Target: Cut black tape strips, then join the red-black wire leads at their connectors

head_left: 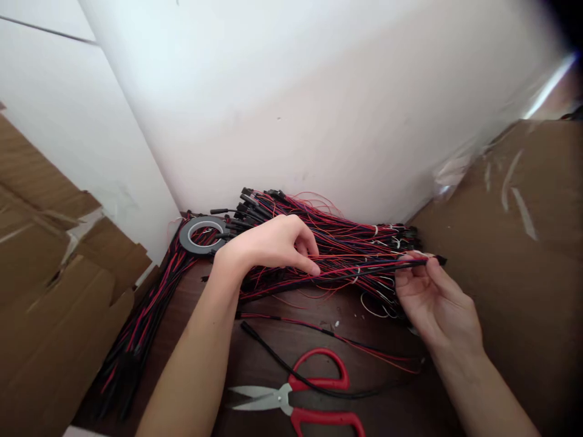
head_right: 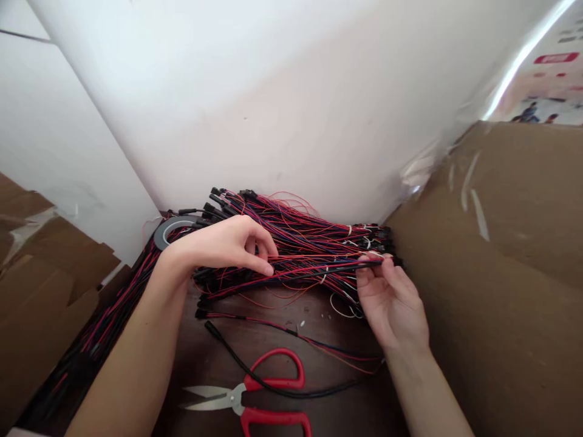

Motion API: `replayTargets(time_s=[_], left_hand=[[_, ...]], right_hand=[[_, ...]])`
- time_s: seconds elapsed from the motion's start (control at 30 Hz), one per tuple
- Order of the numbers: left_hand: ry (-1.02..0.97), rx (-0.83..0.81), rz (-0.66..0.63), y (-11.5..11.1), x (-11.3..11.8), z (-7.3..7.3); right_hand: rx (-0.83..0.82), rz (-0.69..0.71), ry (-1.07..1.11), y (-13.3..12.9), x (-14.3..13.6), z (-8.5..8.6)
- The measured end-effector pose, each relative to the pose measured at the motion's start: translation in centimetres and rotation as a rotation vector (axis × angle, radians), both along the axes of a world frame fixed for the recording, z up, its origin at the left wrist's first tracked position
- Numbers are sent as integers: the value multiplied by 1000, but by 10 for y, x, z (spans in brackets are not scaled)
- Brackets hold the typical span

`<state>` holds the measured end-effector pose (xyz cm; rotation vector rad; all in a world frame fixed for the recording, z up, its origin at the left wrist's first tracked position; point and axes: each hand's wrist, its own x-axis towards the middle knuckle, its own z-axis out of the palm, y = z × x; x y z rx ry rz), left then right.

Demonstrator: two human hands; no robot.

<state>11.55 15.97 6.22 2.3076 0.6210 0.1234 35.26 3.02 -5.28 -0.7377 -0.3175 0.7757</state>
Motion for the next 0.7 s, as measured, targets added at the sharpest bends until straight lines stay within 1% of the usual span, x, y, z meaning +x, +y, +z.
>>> replayTargets(time_s=[0.07, 0.17, 0.23, 0.27, 0.3, 0.33, 0.37, 0.47, 0.5, 0.53, 0.57, 0.6, 0.63, 0.7], left_hand=[[48, -10, -14, 0, -3, 1], [174, -22, -13, -2, -2, -2], [293, -3, 22, -5, 1, -5], [335, 12, 33, -6, 3, -6], [362, 18, 27, -6, 5, -8], [372, 16, 9, -7, 7, -9], [368, 9, -19, -7, 8, -10], [309, -39, -88, -6, 10, -12], [279, -63, -98, -6, 9, -12], [249, -92, -103, -5, 9, -12], [224, -131, -103, -5, 8, -11], [204, -173, -93, -5, 7, -10], [186, -215, -76, -6, 5, -8], [146, -281, -34, -7, 0, -4]], right_hand=[[-6, -5, 109, -1, -3, 5], [42, -21, 222, -2, -5, 11], [98, -36, 254, -4, -5, 15], [102, -52, 218, -5, -5, 16], [61, -71, 123, -7, -5, 17], [-24, -91, -37, -8, -5, 18], [-148, -116, -251, -10, -4, 20], [-650, -236, -1021, -14, -4, 21], [-792, -279, -1231, -15, -3, 21], [-894, -312, -1365, -15, -3, 21], [-943, -330, -1418, -15, -2, 20], [-931, -328, -1386, -14, -1, 19], [-864, -317, -1285, -13, 0, 19], [-673, -299, -995, -12, 2, 18]])
